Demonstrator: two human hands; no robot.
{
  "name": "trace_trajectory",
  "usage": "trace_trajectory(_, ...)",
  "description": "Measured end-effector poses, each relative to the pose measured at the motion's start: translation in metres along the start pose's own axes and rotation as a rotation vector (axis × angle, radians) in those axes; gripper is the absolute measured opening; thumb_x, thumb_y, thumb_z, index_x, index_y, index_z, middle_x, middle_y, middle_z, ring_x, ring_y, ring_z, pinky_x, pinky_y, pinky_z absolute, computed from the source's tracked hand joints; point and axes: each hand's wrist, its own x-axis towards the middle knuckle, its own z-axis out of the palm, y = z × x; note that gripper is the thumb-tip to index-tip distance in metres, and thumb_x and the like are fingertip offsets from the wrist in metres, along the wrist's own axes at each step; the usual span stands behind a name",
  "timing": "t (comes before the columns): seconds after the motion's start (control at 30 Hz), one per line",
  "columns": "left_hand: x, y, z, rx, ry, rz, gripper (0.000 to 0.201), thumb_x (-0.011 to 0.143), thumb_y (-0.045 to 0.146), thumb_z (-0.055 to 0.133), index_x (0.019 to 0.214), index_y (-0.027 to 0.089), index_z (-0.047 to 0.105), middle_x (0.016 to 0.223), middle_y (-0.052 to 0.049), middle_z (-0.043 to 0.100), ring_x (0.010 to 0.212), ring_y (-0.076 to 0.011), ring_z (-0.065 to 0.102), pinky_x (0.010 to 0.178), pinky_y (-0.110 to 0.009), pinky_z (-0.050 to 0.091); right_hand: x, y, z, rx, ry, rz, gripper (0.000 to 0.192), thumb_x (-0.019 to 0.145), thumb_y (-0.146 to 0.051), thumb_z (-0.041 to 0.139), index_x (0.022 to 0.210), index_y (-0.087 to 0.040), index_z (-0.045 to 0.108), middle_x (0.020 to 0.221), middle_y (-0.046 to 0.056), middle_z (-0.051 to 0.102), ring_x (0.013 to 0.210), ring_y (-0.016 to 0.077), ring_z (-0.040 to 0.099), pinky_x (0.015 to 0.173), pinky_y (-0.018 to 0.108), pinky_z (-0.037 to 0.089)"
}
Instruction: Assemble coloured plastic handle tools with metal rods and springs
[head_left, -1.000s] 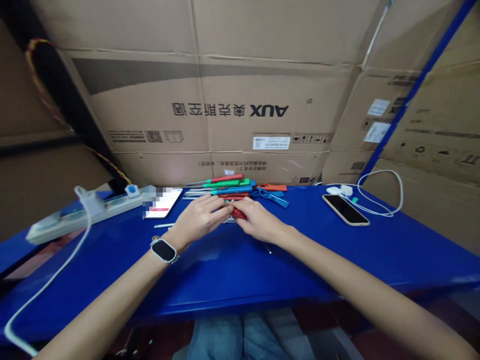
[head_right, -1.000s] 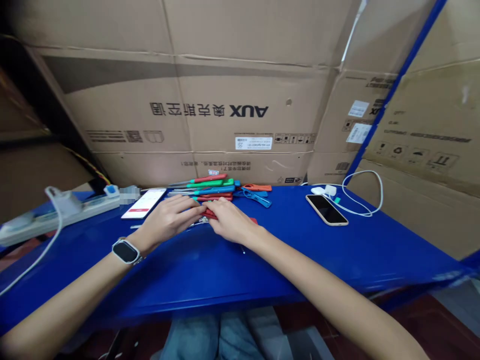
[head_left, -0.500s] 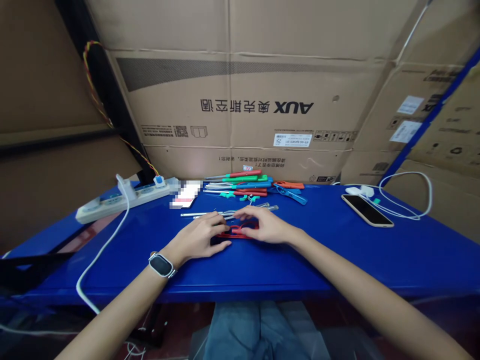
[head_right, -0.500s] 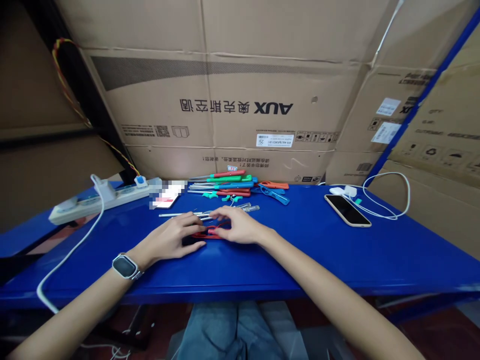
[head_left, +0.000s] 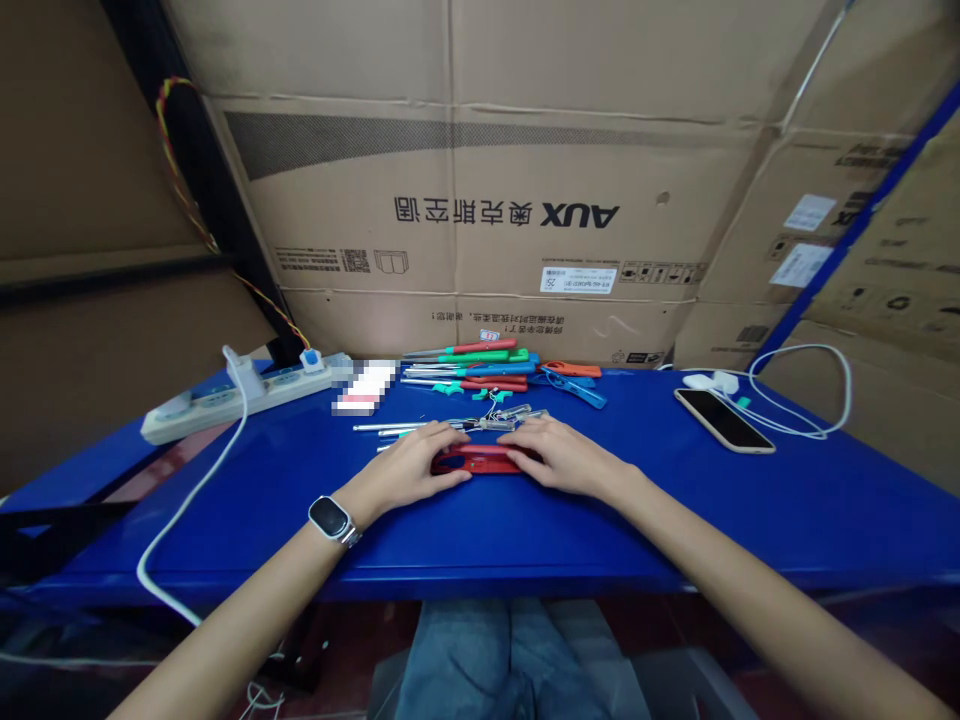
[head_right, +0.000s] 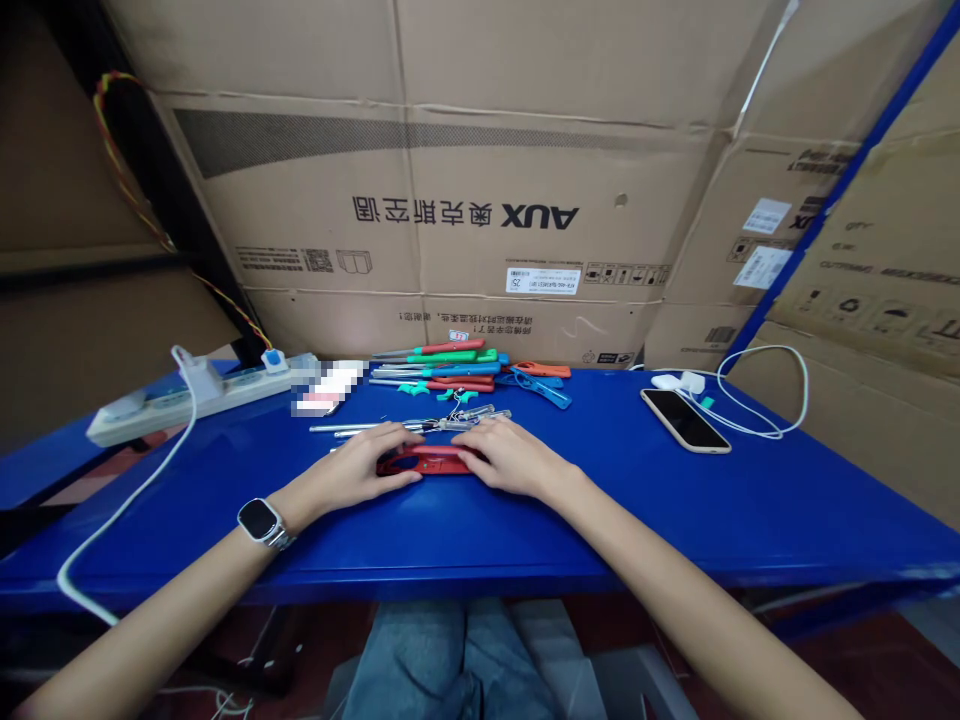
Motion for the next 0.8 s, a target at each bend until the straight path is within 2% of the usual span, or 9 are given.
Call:
trace_trajectory(0.13,-0.008,0.0,0.001,-0.038,0.039,-0.031,0.051,0.086,0.05,0.068,0.126,0.021,0.057,0.112,-0.008,0.065,0.102,-0.0249,0.063,0.09,-0.038,0.052,0.002,0.009,0.007,0.122,0.104,0.069,0.035,0.098,-0.016,0.043,0.124,-0.021,0.066,0.119,0.008,0.072,0.108,0.0227,0.066,0.094,0.038,0.048)
trace_trajectory(0.3,-0.005,0.005,-0.003,-0.027,0.105,-0.029,0.04,0.098,0.047,0.05,0.13,0.023,0.055,0.117,-0.009,0.064,0.108,-0.025,0.061,0.099,-0.042,0.047,0.017,0.011,0.014,0.231,0.128,0.093,0.033,0.097,-0.012,0.044,0.119,-0.021,0.067,0.117,0.006,0.072,0.106,0.0209,0.068,0.091,0.034,0.05)
trace_trajectory(0.4,-0.002,0.005,-0.004,-0.036,0.136,-0.014,0.038,0.098,0.045,0.051,0.128,0.023,0.057,0.115,-0.008,0.065,0.108,-0.0243,0.061,0.101,-0.042,0.046,0.028,0.003,0.019,0.246,0.178,0.078,0.028,0.096,-0.012,0.046,0.112,-0.02,0.068,0.111,0.007,0.073,0.103,0.0199,0.067,0.09,0.033,0.049)
trace_trajectory(0.53,-0.003,0.005,-0.004,0.001,0.085,-0.037,0.042,0.095,0.05,0.054,0.128,0.024,0.058,0.117,-0.009,0.061,0.11,-0.0256,0.06,0.099,-0.043,0.047,0.037,-0.011,0.028,0.323,0.272,0.066,0.023,0.097,-0.014,0.046,0.104,-0.018,0.067,0.103,0.008,0.07,0.097,0.0187,0.065,0.089,0.033,0.049)
trace_trajectory(0.63,-0.005,0.004,-0.008,0.006,0.061,-0.042,0.043,0.097,0.052,0.05,0.128,0.023,0.056,0.118,-0.009,0.058,0.107,-0.0246,0.061,0.094,-0.04,0.051,0.033,-0.019,0.029,0.34,0.344,0.095,0.019,0.095,-0.016,0.048,0.107,-0.018,0.063,0.106,0.009,0.065,0.1,0.0195,0.062,0.091,0.035,0.048)
trace_trajectory(0.73,-0.01,-0.003,-0.018,-0.006,0.154,-0.043,0.038,0.1,0.049,0.045,0.123,0.022,0.056,0.111,-0.007,0.059,0.1,-0.0223,0.063,0.09,-0.037,0.052,0.02,-0.023,0.023,0.227,0.504,0.195,0.017,0.092,-0.023,0.054,0.108,-0.019,0.057,0.111,0.011,0.058,0.104,0.0229,0.057,0.092,0.039,0.046)
trace_trajectory(0.8,-0.015,-0.008,-0.025,-0.005,0.234,-0.057,0.036,0.1,0.047,0.044,0.125,0.022,0.055,0.112,-0.007,0.06,0.103,-0.0228,0.062,0.09,-0.036,0.052,0.011,-0.026,0.02,0.15,0.466,0.246,0.015,0.088,-0.03,0.06,0.098,-0.019,0.056,0.104,0.009,0.059,0.099,0.0243,0.057,0.089,0.041,0.045)
